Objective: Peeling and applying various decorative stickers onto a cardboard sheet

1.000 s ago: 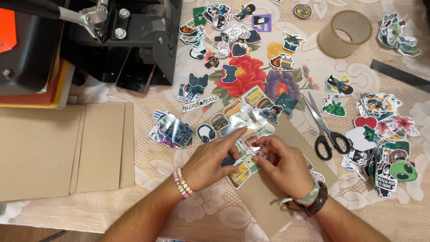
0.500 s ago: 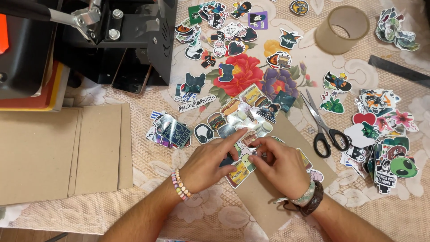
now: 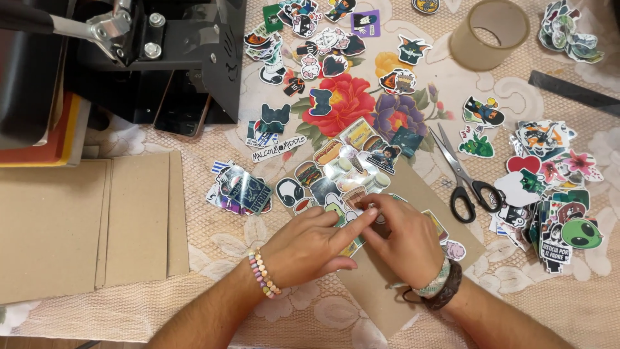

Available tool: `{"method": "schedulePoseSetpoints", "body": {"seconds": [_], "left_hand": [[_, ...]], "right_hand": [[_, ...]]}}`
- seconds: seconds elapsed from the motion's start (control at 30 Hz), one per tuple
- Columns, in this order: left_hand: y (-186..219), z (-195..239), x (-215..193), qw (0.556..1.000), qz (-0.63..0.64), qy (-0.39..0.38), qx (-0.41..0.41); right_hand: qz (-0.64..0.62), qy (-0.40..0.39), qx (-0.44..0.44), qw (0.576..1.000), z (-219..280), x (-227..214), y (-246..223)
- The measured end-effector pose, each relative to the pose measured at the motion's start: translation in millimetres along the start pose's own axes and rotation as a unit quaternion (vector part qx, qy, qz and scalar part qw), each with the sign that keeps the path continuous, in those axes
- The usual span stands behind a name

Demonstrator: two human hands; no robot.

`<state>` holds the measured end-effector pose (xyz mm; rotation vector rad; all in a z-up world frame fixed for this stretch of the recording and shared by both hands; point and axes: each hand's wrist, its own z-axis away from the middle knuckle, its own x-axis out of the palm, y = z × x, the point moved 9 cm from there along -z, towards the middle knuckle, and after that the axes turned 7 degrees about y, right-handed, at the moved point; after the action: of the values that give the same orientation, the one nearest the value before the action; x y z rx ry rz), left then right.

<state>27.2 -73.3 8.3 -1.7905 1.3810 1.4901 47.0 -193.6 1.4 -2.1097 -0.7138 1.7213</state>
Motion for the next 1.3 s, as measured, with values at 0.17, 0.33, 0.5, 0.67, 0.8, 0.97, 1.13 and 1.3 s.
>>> {"method": "schedulePoseSetpoints", "body": {"seconds": [0.17, 0.33, 0.5, 0.67, 0.8, 0.97, 1.13, 1.3], "left_hand": [[5.7, 0.0, -12.3, 0.994, 0.098, 0.036, 0.035], [11.7, 0.9, 1.2, 0.992, 0.120, 0.020, 0.036], [6.0, -2.9, 1.8, 0.993, 0.119, 0.012, -0.019], [-4.0, 0.0, 0.9, 0.983, 0.171, 0.017, -0.060], [-5.2, 0.1, -37.6, 0.955, 0.229, 0.187, -0.037], [-21.1, 24.1, -71.9, 0.915, 0.123, 0.377, -0.069], [-8.8, 27.5, -84.8, 0.903, 0.058, 0.424, -0.039], [-3.2, 24.5, -86.7, 0.908, 0.041, 0.416, -0.025]], "right_hand": [[0.000, 0.050, -0.010, 0.999, -10.3, -29.7, 23.7], [0.018, 0.040, 0.017, 0.999, -18.1, -48.4, 45.8], [0.042, -0.082, 0.032, 0.995, -13.6, -23.0, 49.1], [0.023, -0.108, 0.054, 0.992, -15.4, -13.7, 58.9], [-0.165, 0.016, -0.073, 0.983, -20.6, -49.6, 27.1], [-0.086, 0.265, -0.367, 0.888, 33.5, -121.5, -21.8], [-0.050, 0.272, -0.445, 0.851, 63.0, -126.0, -33.8], [-0.169, 0.308, -0.372, 0.859, 53.1, -123.6, -19.4]]}}
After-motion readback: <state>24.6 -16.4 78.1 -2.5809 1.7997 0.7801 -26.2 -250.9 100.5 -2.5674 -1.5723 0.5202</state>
